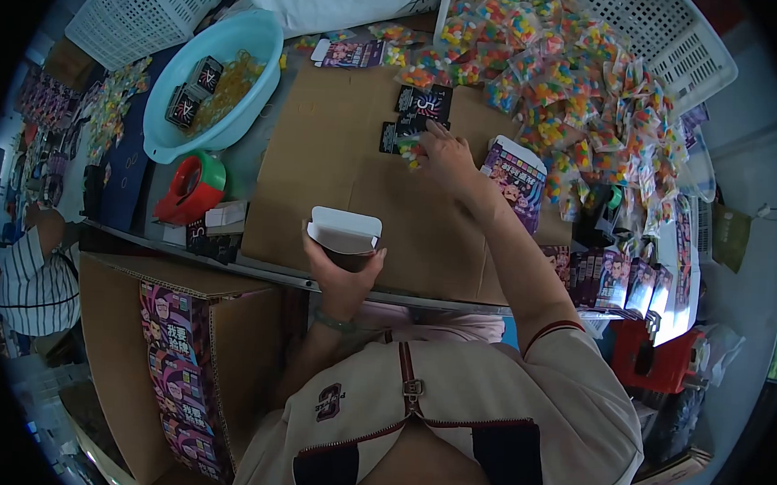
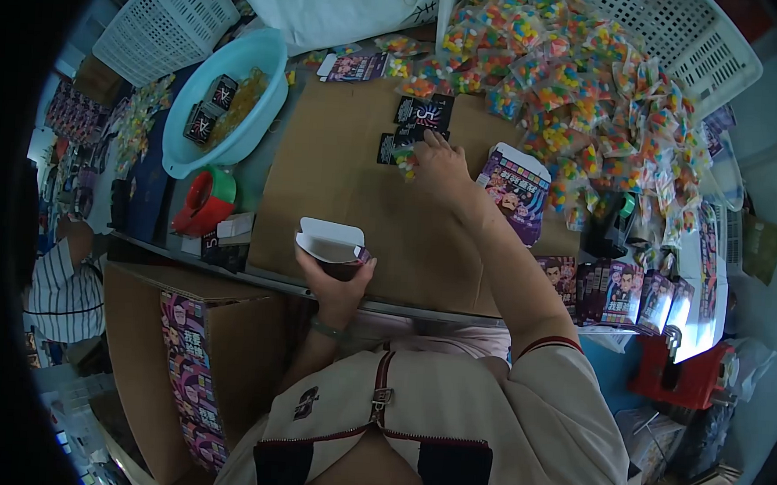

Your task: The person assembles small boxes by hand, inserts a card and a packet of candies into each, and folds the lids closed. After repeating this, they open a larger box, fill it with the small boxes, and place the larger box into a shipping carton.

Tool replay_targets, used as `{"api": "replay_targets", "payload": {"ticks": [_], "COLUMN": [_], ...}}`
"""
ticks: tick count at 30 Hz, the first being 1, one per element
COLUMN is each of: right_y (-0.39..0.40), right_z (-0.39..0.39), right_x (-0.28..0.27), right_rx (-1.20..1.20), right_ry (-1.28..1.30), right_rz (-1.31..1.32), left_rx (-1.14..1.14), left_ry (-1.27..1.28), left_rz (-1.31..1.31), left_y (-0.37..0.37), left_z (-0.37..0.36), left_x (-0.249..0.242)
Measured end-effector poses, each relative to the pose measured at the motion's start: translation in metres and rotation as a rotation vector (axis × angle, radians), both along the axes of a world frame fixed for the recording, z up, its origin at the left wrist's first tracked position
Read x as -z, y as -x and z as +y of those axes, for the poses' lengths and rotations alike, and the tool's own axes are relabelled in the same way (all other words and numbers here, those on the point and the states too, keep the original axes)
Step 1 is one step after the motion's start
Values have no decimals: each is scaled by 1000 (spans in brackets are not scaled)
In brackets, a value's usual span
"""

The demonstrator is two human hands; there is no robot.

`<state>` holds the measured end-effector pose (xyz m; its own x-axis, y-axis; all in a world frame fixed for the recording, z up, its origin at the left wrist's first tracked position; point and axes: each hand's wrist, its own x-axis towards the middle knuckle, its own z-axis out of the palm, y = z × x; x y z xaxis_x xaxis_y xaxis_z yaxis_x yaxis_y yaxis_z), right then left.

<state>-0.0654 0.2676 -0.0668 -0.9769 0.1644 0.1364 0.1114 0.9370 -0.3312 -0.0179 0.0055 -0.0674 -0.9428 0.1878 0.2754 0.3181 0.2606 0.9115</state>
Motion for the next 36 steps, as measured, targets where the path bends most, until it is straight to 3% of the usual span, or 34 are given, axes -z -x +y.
{"api": "replay_targets", "payload": {"ticks": [6, 8, 14, 27, 29, 30, 32, 36], "right_y": [-3, 8, 26, 40, 39, 43, 56, 77], "right_z": [1, 15, 6, 15, 17, 24, 47, 68], "right_x": [-9, -31, -42, -45, -64, -59, -37, -15], "right_rx": [-125, 1, 117, 73, 15, 14, 127, 209], "right_ry": [-25, 283, 38, -17, 156, 153, 258, 84], "right_rz": [20, -113, -246, -309, -508, -506, -136, -26], "left_rx": [1, -9, -3, -3, 1, 7, 6, 27], "left_ry": [16, 30, 10, -7, -20, -29, -20, -78], "left_rz": [37, 48, 12, -10, -13, -22, 3, -53], "left_y": [0, 0, 1, 1, 1, 0, 0, 1], "left_z": [0, 0, 0, 0, 0, 1, 0, 0], "left_x": [-2, 1, 5, 4, -1, -3, 1, 1]}}
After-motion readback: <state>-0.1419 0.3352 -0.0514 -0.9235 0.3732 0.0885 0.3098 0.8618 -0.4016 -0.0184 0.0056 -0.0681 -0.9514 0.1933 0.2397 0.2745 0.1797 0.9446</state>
